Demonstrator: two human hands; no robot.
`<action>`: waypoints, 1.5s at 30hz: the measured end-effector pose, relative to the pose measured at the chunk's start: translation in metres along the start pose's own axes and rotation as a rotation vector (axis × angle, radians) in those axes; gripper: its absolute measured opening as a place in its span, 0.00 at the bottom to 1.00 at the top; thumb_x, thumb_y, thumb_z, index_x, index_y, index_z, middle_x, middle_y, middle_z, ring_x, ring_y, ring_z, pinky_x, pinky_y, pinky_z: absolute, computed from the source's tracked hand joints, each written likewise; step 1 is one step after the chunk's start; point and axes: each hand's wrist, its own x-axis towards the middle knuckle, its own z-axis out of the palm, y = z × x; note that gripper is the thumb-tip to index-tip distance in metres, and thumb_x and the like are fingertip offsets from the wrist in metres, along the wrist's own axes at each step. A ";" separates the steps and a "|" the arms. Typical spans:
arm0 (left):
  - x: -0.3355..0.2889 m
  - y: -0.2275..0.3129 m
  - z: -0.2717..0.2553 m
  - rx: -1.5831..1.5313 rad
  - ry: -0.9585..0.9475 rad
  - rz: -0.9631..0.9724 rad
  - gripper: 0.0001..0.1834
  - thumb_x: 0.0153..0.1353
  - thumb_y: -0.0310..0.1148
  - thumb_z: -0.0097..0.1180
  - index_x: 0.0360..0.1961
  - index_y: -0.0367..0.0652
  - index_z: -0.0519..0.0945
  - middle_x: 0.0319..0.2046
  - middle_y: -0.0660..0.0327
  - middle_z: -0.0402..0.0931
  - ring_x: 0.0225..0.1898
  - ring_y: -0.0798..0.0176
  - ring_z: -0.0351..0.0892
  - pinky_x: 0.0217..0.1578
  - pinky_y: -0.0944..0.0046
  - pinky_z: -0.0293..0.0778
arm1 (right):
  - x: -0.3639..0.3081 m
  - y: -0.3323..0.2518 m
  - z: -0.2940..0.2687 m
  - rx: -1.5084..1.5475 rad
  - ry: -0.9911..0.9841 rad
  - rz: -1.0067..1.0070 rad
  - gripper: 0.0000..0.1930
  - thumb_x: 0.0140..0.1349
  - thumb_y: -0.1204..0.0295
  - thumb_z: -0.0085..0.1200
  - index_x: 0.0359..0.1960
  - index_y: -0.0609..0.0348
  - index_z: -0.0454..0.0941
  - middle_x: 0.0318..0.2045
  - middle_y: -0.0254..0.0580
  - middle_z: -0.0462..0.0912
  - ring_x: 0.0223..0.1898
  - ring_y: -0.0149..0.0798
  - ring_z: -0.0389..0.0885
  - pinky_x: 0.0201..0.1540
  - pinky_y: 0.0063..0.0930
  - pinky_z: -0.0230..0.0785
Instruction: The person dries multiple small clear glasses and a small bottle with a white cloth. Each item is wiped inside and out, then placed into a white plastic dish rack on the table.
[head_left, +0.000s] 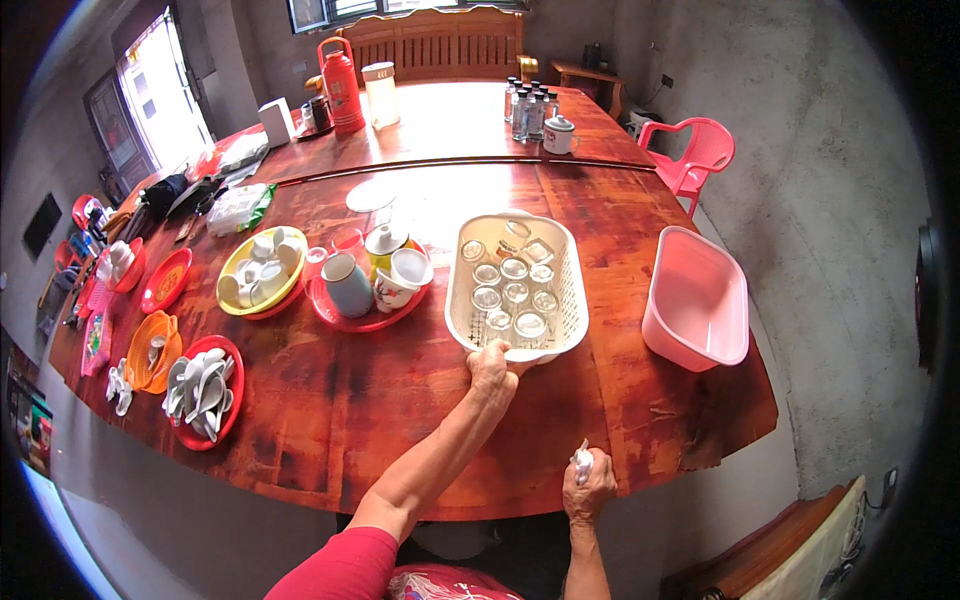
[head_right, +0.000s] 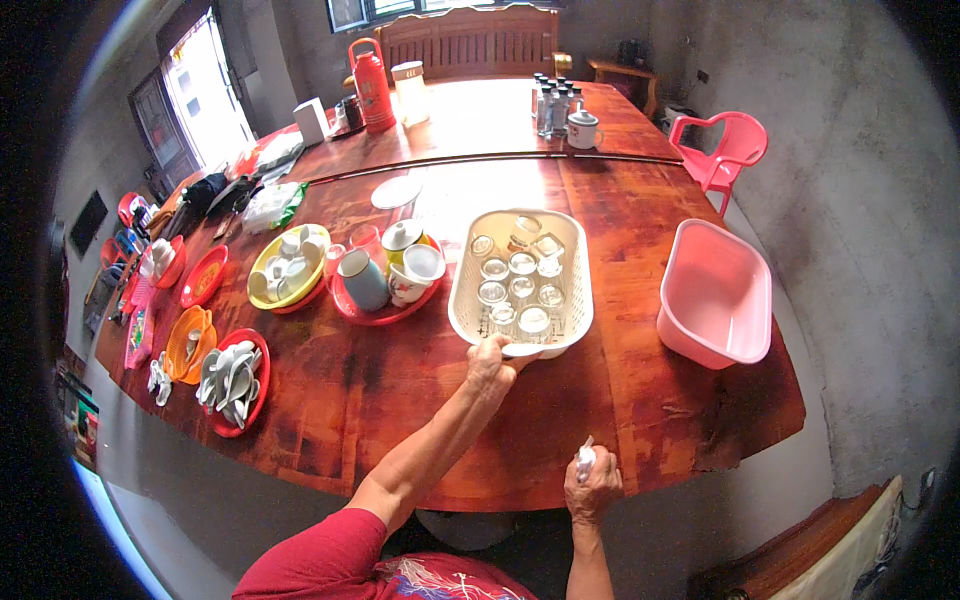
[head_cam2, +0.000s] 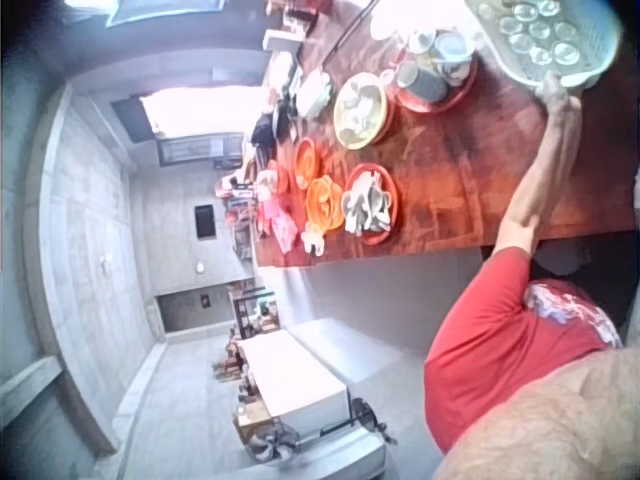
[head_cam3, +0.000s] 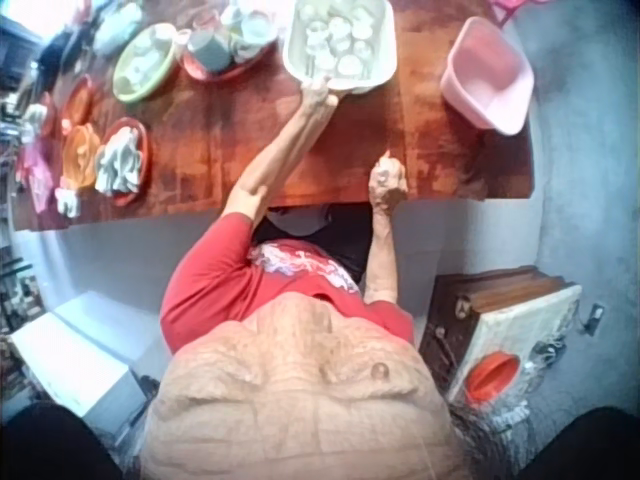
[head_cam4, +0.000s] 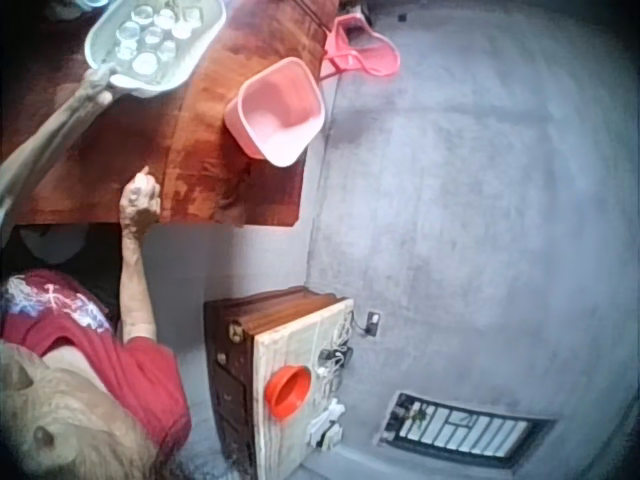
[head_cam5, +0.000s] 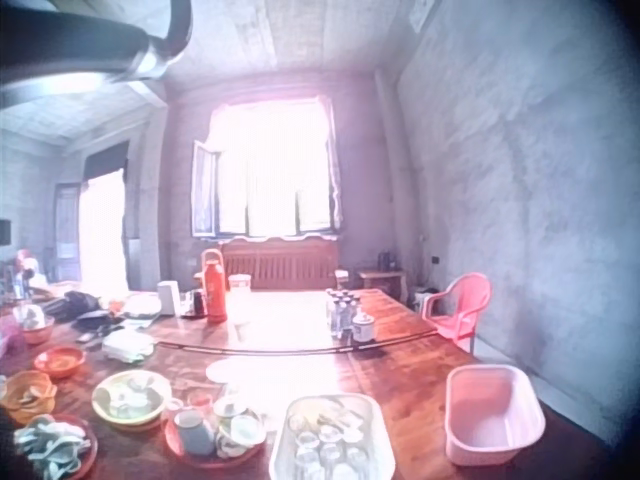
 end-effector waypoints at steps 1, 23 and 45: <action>0.010 -0.002 0.008 -0.006 0.011 0.029 0.28 0.53 0.14 0.36 0.58 0.24 0.51 0.52 0.37 0.61 0.46 0.30 0.72 0.37 0.28 0.77 | 0.001 0.000 0.000 0.009 -0.014 0.006 0.11 0.49 0.73 0.54 0.36 0.58 0.72 0.26 0.49 0.76 0.27 0.56 0.76 0.28 0.45 0.68; 0.049 0.036 -0.013 0.702 -0.113 0.397 0.27 0.58 0.41 0.59 0.53 0.37 0.68 0.49 0.54 0.69 0.48 0.58 0.70 0.43 0.54 0.73 | -0.002 0.004 0.002 0.046 -0.053 0.037 0.11 0.49 0.75 0.51 0.36 0.62 0.71 0.29 0.50 0.74 0.30 0.55 0.76 0.32 0.42 0.69; 0.066 0.194 -0.128 0.521 0.228 0.350 0.23 0.57 0.19 0.45 0.48 0.31 0.47 0.42 0.36 0.66 0.29 0.39 0.81 0.20 0.54 0.83 | -0.003 0.008 0.010 -0.043 0.017 -0.008 0.13 0.48 0.72 0.54 0.37 0.57 0.71 0.28 0.48 0.76 0.29 0.55 0.77 0.30 0.45 0.68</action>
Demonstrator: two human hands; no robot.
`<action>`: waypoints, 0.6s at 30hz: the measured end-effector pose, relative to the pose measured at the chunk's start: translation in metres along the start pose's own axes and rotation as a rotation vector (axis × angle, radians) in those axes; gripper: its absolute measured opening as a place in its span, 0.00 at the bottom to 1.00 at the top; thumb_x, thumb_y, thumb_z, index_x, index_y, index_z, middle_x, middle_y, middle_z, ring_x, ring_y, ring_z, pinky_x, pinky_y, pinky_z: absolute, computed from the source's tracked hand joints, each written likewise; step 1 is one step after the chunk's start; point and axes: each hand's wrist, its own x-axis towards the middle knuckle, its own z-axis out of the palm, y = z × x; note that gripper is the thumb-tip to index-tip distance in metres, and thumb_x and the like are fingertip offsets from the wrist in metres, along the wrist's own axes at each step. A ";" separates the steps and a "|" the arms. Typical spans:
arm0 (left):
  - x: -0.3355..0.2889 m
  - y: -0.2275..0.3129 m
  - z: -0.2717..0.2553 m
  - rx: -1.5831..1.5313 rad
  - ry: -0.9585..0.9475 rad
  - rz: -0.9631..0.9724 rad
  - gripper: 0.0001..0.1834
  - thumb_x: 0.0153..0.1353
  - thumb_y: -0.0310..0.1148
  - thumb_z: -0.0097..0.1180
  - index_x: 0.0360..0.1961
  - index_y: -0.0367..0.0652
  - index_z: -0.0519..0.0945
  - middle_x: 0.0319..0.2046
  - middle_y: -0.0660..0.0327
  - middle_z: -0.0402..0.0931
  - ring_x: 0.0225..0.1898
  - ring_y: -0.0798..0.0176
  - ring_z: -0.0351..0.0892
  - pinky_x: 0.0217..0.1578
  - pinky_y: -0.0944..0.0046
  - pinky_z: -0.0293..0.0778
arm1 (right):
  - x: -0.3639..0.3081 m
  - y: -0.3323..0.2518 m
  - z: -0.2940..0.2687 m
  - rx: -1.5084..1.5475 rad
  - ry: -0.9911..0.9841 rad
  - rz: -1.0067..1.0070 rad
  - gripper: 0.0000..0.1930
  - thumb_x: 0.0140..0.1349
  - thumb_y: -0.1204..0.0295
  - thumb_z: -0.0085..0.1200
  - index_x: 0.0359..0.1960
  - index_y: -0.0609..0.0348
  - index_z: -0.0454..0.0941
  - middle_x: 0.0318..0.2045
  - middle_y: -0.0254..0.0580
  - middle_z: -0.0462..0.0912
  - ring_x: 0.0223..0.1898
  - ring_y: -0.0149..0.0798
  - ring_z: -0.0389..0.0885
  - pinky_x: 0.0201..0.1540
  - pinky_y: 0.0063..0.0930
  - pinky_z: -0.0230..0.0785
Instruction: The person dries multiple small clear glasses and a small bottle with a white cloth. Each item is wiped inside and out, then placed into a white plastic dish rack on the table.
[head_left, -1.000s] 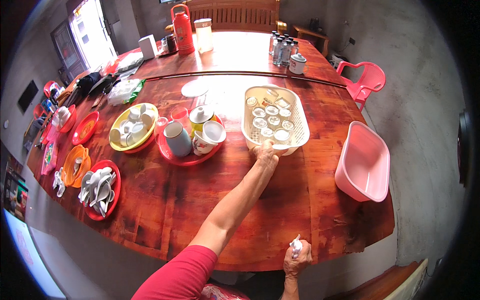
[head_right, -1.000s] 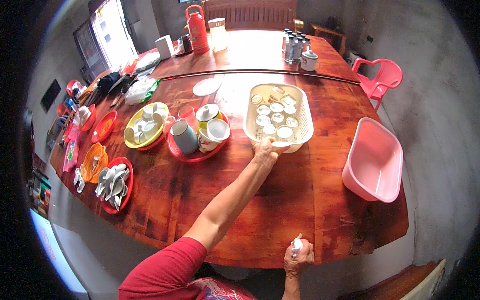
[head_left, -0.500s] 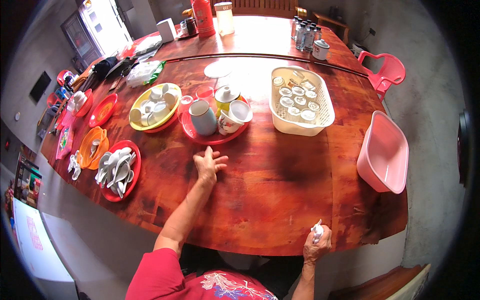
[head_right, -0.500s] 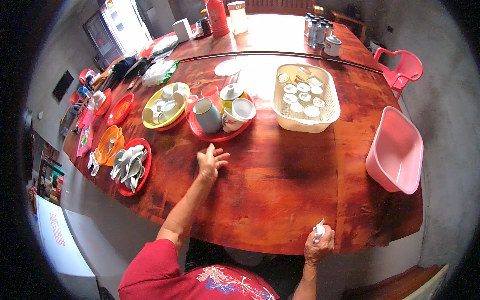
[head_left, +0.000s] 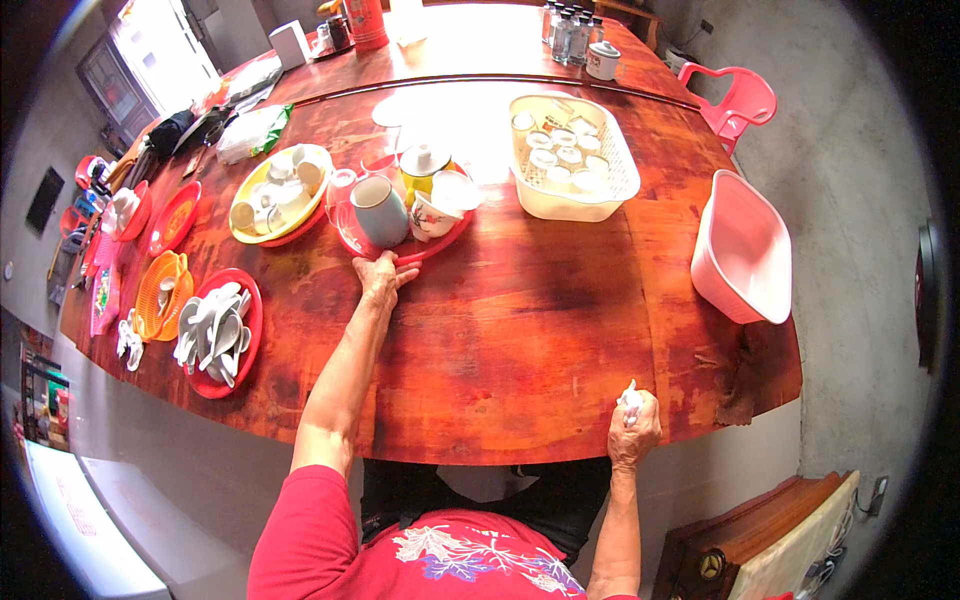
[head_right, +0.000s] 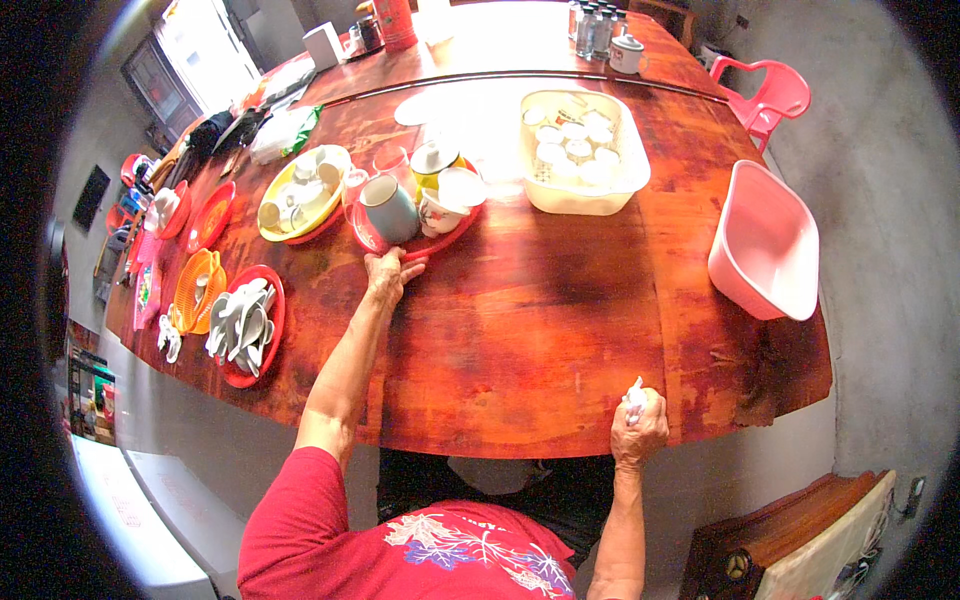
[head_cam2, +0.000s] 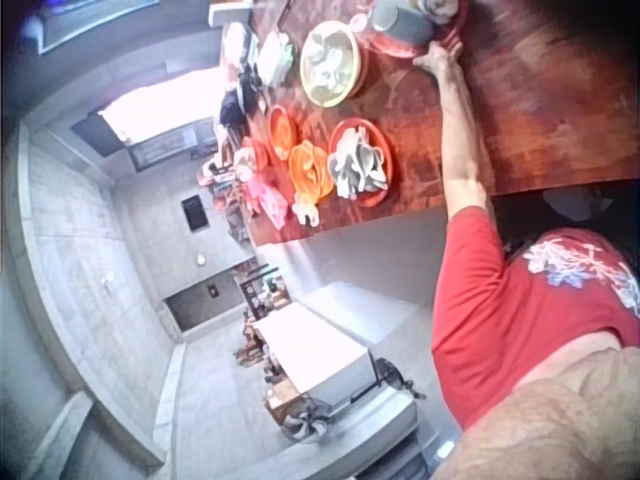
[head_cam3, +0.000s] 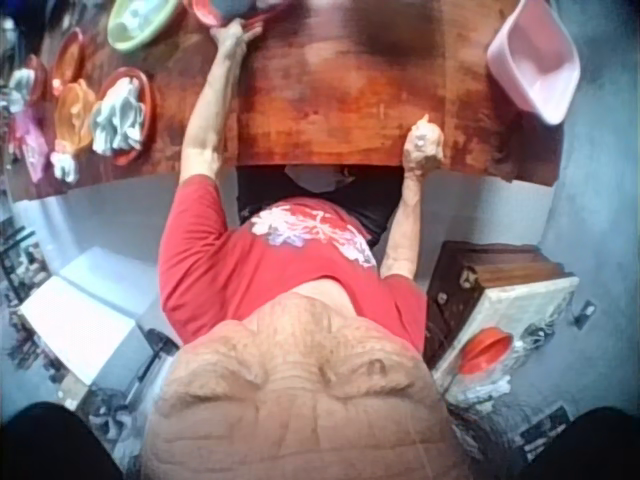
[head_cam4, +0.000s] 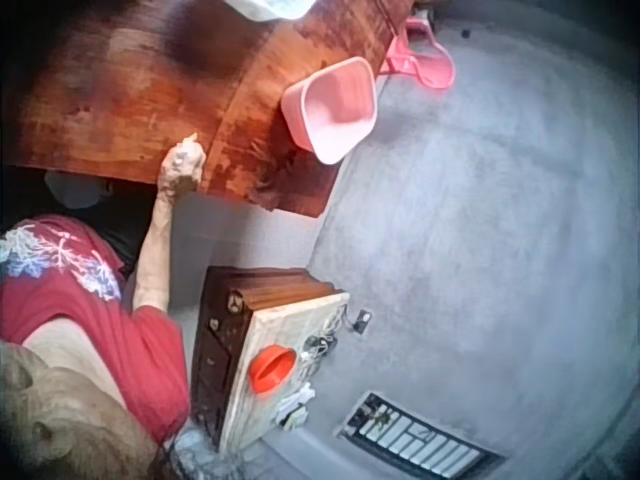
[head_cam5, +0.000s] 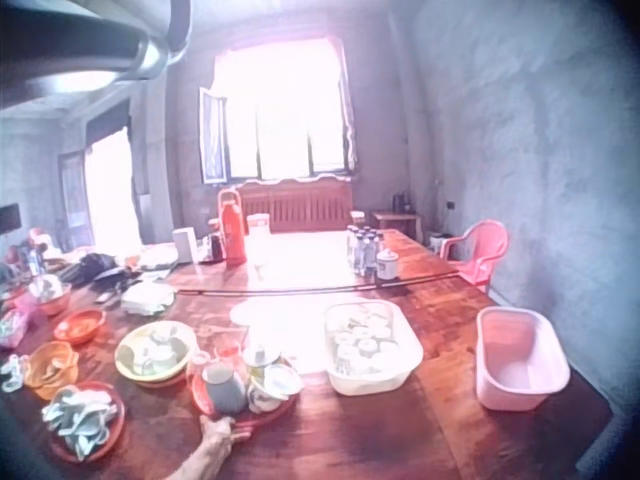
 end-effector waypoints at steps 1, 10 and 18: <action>-0.003 -0.004 -0.003 -0.011 -0.010 0.026 0.22 0.57 0.19 0.45 0.48 0.32 0.48 0.44 0.37 0.65 0.29 0.39 0.81 0.20 0.54 0.83 | 0.000 0.000 0.000 0.001 0.005 -0.007 0.13 0.48 0.73 0.54 0.37 0.57 0.71 0.28 0.48 0.76 0.29 0.55 0.77 0.30 0.45 0.68; -0.044 -0.029 -0.051 -0.011 -0.263 0.025 0.22 0.56 0.21 0.47 0.45 0.36 0.49 0.38 0.41 0.68 0.24 0.45 0.81 0.18 0.57 0.81 | -0.001 0.000 0.001 0.037 0.004 0.016 0.12 0.49 0.74 0.52 0.37 0.58 0.71 0.30 0.48 0.77 0.29 0.54 0.77 0.31 0.45 0.69; -0.135 -0.033 -0.063 0.096 -0.345 -0.050 0.20 0.58 0.22 0.46 0.47 0.39 0.51 0.40 0.43 0.69 0.25 0.46 0.81 0.21 0.57 0.82 | -0.003 0.003 0.001 0.029 -0.010 0.014 0.14 0.49 0.71 0.55 0.39 0.56 0.71 0.32 0.48 0.78 0.32 0.55 0.78 0.32 0.45 0.70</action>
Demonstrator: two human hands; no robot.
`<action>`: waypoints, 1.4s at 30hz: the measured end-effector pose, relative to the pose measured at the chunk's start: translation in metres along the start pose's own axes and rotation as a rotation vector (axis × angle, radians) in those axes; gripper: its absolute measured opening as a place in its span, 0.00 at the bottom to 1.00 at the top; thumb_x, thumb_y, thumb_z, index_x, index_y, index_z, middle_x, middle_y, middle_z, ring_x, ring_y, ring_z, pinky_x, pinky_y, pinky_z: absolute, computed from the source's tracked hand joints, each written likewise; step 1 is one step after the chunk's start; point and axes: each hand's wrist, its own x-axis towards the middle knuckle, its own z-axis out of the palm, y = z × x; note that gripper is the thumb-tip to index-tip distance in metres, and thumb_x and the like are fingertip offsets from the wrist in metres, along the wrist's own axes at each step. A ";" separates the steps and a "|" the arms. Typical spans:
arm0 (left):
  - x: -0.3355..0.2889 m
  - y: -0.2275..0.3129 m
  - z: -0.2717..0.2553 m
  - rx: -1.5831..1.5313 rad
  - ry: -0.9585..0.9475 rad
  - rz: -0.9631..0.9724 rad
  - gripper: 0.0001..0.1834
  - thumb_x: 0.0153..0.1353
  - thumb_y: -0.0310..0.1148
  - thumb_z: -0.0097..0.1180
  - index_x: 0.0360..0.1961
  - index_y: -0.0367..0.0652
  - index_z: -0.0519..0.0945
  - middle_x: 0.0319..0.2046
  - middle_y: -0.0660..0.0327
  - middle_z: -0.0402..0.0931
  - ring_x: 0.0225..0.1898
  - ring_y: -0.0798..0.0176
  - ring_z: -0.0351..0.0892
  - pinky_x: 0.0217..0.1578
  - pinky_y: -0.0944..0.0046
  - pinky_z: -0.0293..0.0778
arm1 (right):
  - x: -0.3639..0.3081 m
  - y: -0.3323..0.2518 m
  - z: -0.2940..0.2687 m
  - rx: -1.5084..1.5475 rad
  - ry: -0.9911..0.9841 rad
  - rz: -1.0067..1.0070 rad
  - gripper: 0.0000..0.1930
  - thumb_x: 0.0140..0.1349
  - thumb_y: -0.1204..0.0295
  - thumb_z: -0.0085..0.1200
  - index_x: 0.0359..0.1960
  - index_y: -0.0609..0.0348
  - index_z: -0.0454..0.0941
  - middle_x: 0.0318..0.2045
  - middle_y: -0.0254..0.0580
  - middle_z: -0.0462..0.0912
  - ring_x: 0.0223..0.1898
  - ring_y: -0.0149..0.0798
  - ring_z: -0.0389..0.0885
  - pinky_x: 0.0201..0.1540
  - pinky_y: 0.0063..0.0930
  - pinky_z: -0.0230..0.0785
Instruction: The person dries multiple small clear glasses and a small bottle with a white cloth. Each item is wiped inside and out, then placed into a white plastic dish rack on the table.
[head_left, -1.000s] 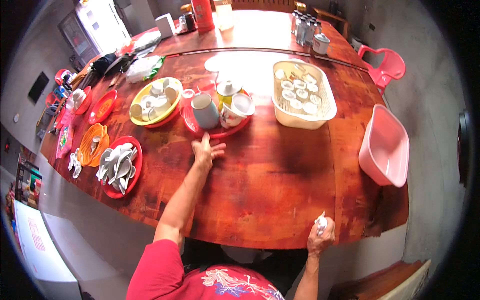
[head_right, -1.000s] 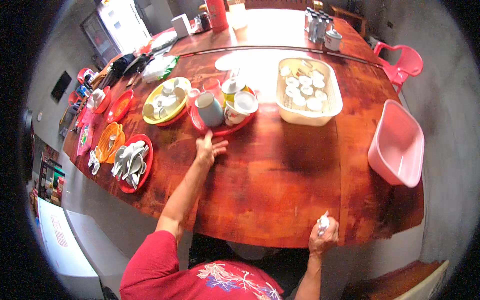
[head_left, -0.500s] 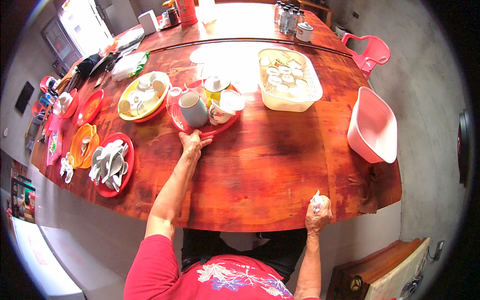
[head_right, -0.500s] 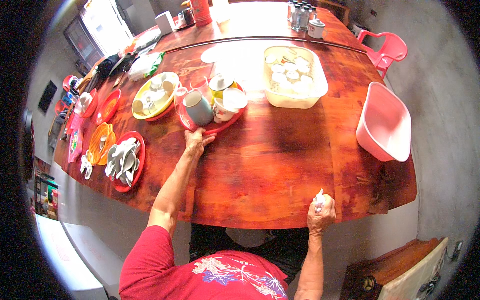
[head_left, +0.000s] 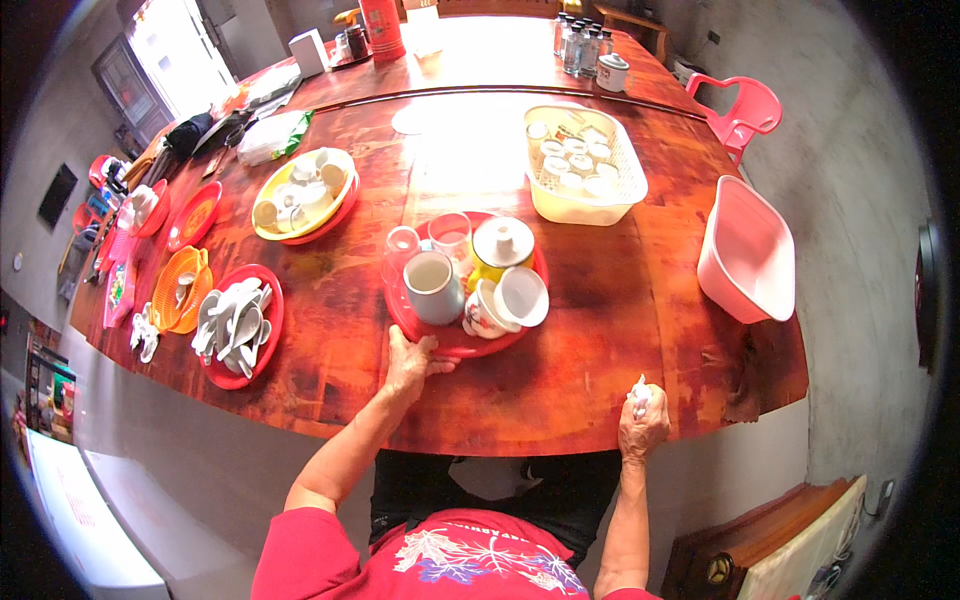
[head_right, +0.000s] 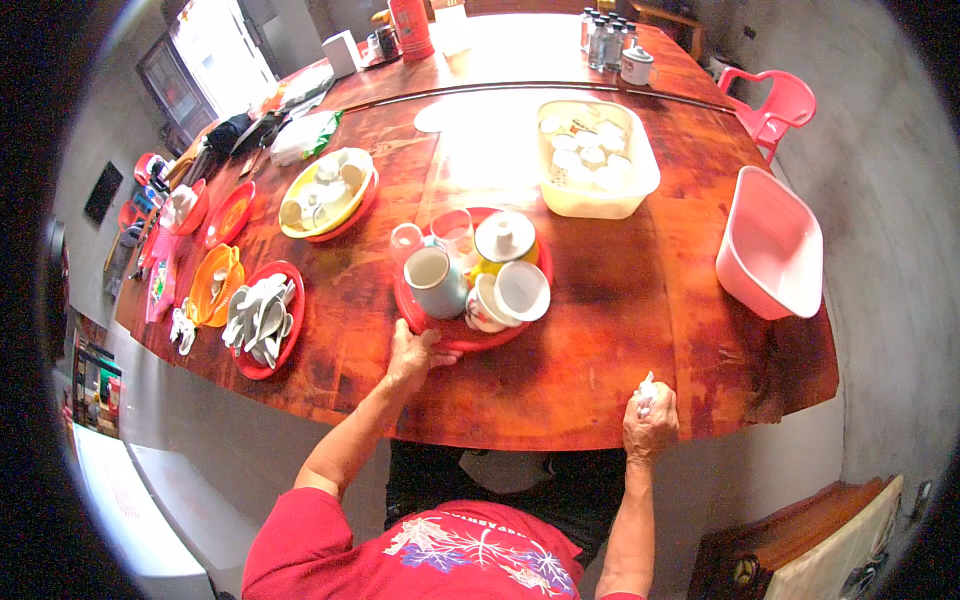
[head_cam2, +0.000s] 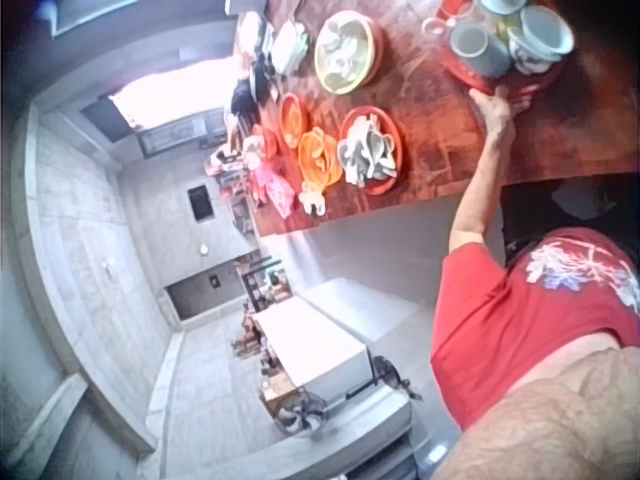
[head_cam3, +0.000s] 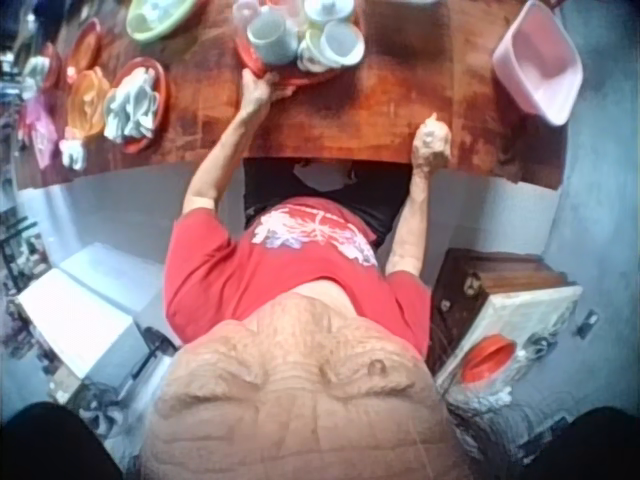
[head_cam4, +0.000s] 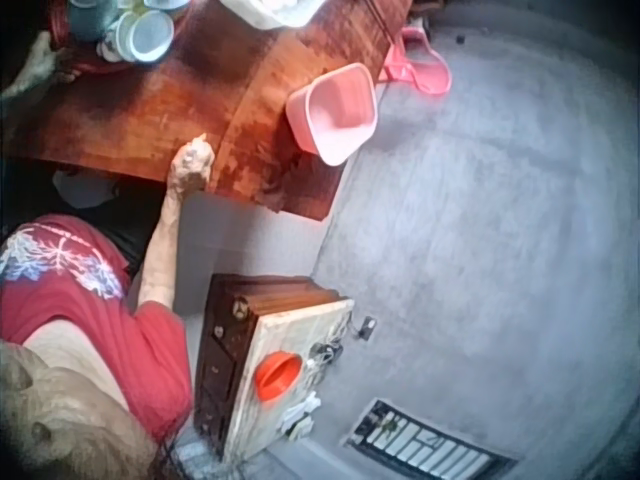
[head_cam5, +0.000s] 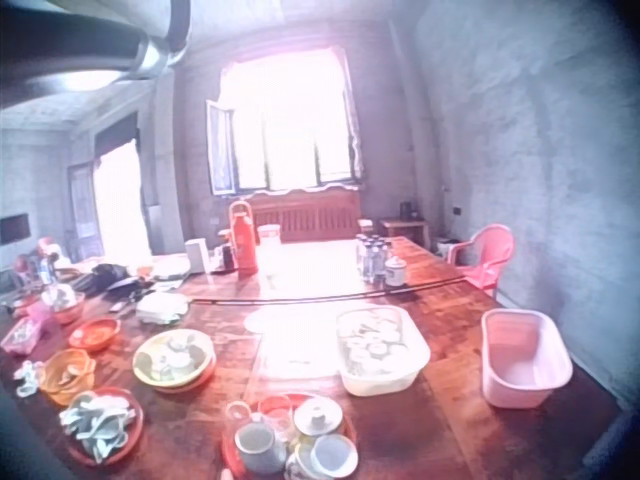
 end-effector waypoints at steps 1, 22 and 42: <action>-0.007 -0.005 0.001 -0.010 -0.016 -0.011 0.20 0.58 0.22 0.46 0.47 0.40 0.51 0.41 0.43 0.69 0.25 0.47 0.81 0.21 0.57 0.82 | 0.000 0.001 -0.001 -0.015 0.000 -0.007 0.14 0.49 0.71 0.55 0.39 0.56 0.71 0.33 0.48 0.78 0.32 0.55 0.78 0.33 0.45 0.70; -0.124 -0.067 0.057 -0.094 -0.130 -0.153 0.22 0.65 0.34 0.51 0.47 0.46 0.49 0.38 0.45 0.73 0.30 0.51 0.83 0.23 0.61 0.81 | 0.001 -0.003 0.001 0.035 0.029 -0.045 0.12 0.51 0.73 0.53 0.39 0.59 0.72 0.32 0.50 0.77 0.32 0.54 0.78 0.33 0.43 0.69; -0.003 0.041 0.007 0.986 -0.431 0.731 0.44 0.35 0.29 0.73 0.58 0.43 0.66 0.53 0.52 0.71 0.57 0.52 0.68 0.58 0.55 0.61 | 0.003 -0.001 0.001 -0.043 0.073 -0.058 0.08 0.51 0.70 0.56 0.32 0.56 0.73 0.26 0.46 0.76 0.25 0.52 0.77 0.27 0.43 0.70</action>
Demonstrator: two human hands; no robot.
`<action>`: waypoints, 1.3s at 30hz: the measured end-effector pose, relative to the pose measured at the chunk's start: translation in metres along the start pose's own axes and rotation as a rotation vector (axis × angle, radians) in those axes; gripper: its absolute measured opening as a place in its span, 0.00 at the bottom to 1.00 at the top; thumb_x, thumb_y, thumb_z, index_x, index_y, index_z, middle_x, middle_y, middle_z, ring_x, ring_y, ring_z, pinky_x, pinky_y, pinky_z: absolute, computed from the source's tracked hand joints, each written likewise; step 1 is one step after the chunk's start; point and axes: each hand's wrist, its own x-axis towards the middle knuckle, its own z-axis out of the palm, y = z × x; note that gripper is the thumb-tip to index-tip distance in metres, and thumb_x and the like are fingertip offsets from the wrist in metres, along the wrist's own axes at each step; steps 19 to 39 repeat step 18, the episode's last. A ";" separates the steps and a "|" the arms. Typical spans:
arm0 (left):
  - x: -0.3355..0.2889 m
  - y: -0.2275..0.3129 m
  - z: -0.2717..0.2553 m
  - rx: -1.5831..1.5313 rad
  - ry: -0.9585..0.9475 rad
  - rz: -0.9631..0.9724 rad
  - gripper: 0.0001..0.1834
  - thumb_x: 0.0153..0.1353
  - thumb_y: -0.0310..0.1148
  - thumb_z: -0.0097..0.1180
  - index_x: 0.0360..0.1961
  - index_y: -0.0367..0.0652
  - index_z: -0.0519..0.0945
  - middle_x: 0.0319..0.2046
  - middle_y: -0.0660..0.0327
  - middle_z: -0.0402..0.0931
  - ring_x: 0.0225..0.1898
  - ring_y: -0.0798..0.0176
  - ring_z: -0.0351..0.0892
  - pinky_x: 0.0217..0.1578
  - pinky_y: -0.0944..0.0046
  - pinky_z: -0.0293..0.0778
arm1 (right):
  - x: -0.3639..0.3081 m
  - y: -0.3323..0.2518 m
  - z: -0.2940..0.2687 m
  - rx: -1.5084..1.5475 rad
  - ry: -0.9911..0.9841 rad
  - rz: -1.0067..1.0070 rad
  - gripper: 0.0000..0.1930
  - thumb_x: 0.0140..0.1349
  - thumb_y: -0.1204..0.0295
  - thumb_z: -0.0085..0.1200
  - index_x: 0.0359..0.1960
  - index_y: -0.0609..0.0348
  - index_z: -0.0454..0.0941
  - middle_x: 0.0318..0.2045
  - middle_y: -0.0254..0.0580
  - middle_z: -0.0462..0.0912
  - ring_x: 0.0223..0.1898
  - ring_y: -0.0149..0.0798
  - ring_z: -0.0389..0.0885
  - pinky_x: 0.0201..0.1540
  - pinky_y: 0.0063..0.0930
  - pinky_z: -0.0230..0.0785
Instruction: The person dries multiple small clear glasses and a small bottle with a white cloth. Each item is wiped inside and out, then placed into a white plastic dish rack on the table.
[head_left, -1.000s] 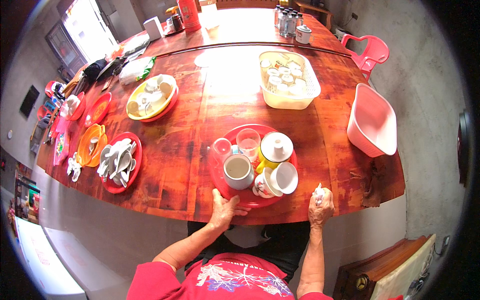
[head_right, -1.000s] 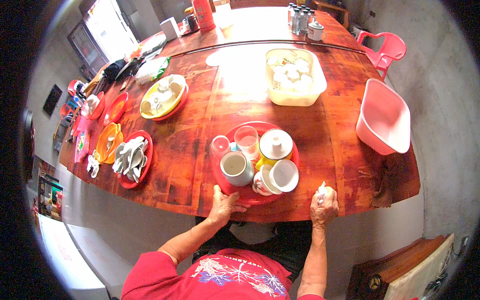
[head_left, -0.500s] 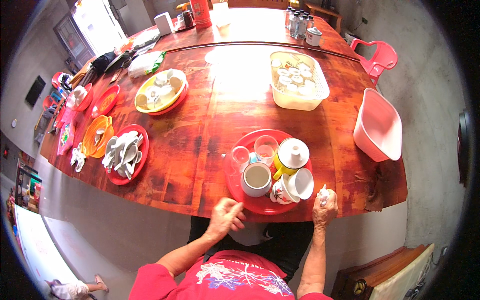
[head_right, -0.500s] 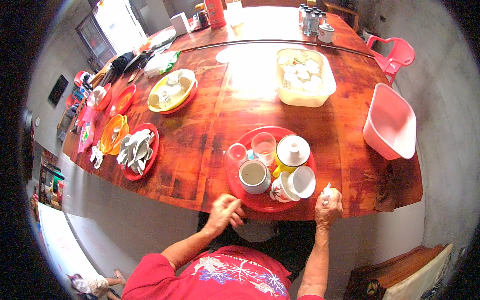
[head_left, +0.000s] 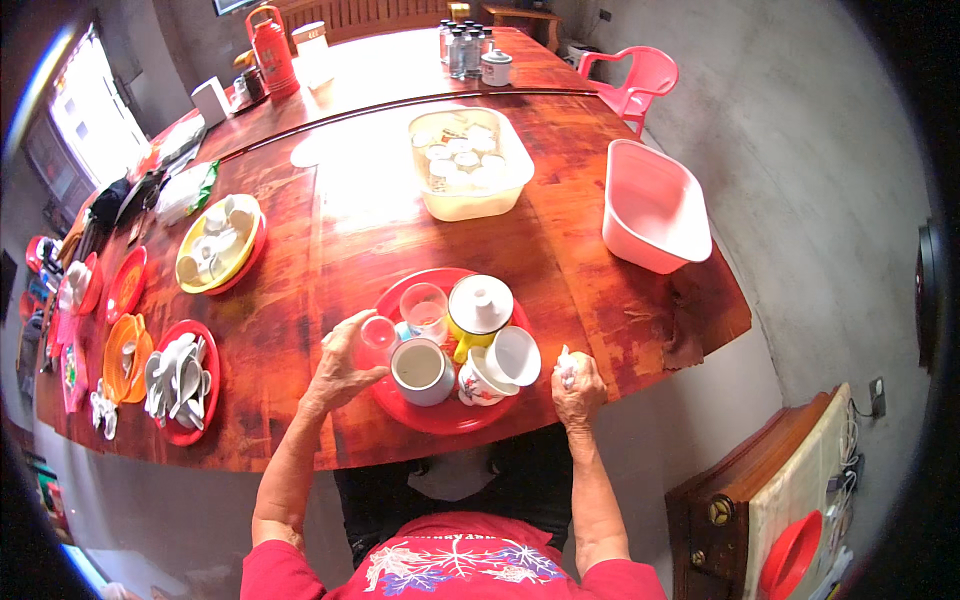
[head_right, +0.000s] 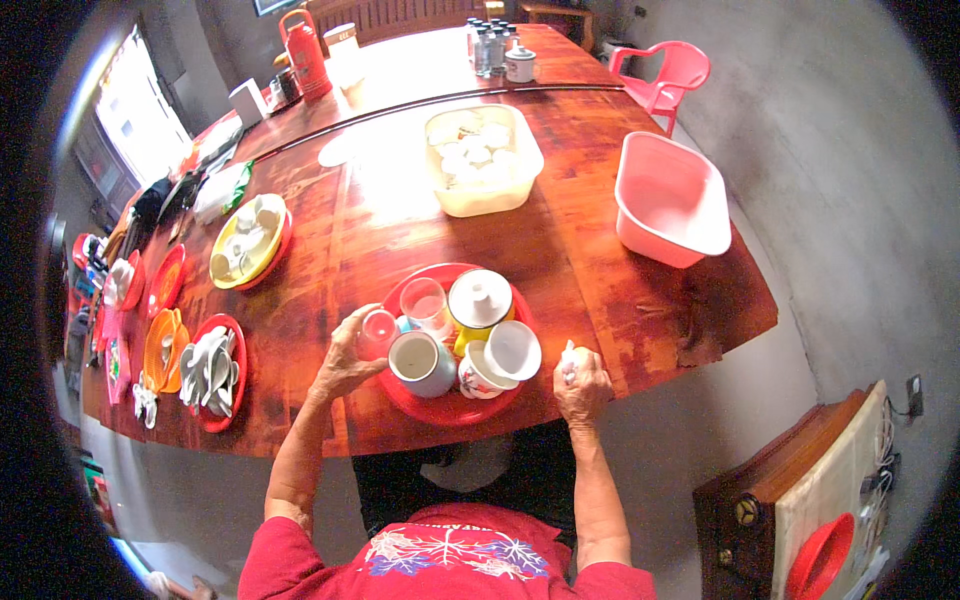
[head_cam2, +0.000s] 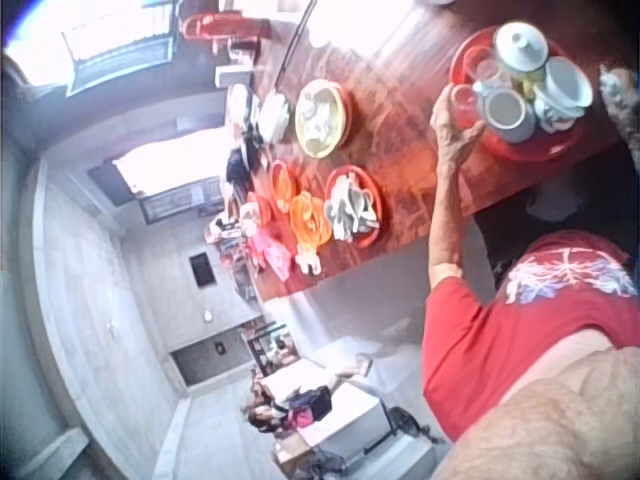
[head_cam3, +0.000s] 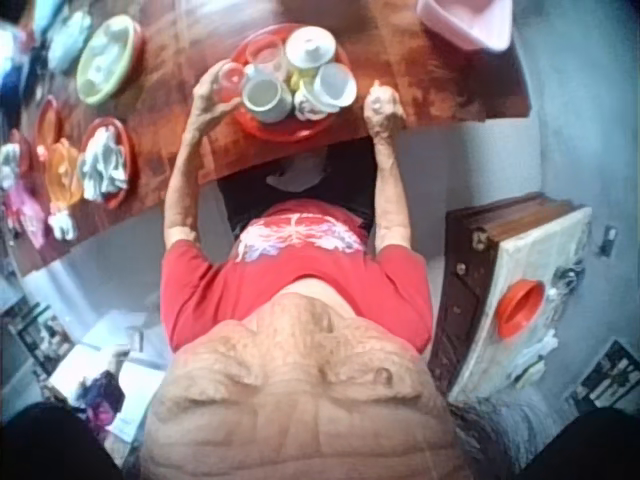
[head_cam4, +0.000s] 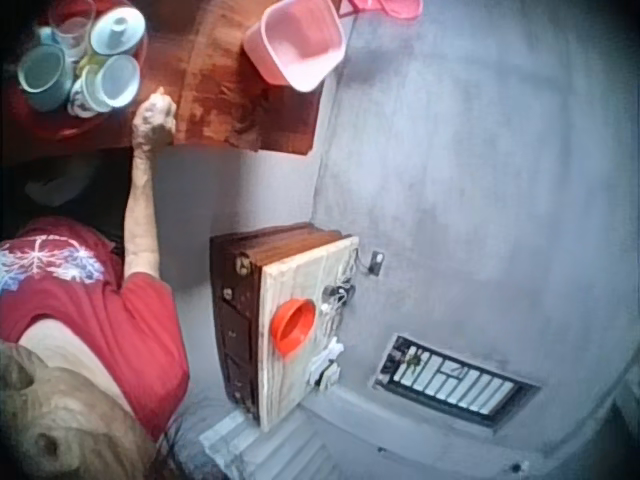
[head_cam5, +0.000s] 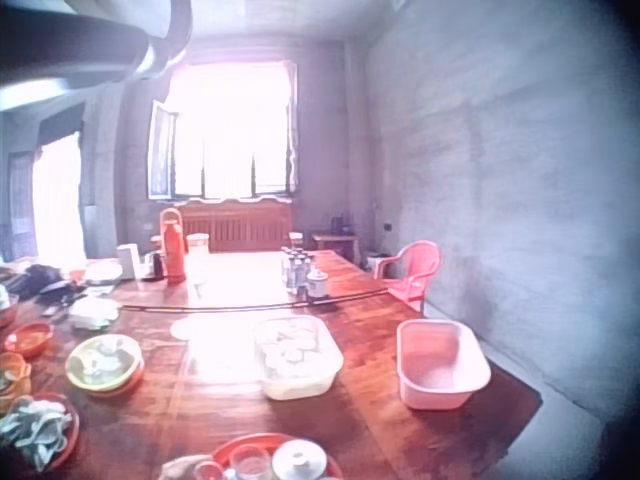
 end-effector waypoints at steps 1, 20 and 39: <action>0.003 -0.002 0.005 -0.073 -0.012 0.011 0.44 0.35 0.30 0.73 0.58 0.42 0.67 0.52 0.53 0.72 0.56 0.54 0.70 0.56 0.55 0.63 | 0.001 0.001 -0.002 -0.005 0.014 -0.015 0.08 0.51 0.70 0.56 0.32 0.56 0.73 0.26 0.46 0.76 0.25 0.52 0.77 0.27 0.43 0.70; -0.076 0.039 -0.022 -1.454 0.469 -0.274 0.34 0.50 0.42 0.60 0.58 0.52 0.61 0.47 0.54 0.72 0.50 0.47 0.75 0.47 0.46 0.75 | 0.007 -0.031 -0.030 0.649 0.111 0.190 0.12 0.62 0.67 0.51 0.45 0.58 0.69 0.37 0.46 0.77 0.30 0.31 0.76 0.27 0.19 0.70; -0.076 0.039 -0.022 -1.454 0.469 -0.274 0.34 0.50 0.42 0.60 0.58 0.52 0.61 0.47 0.54 0.72 0.50 0.47 0.75 0.47 0.46 0.75 | 0.007 -0.031 -0.030 0.649 0.111 0.190 0.12 0.62 0.67 0.51 0.45 0.58 0.69 0.37 0.46 0.77 0.30 0.31 0.76 0.27 0.19 0.70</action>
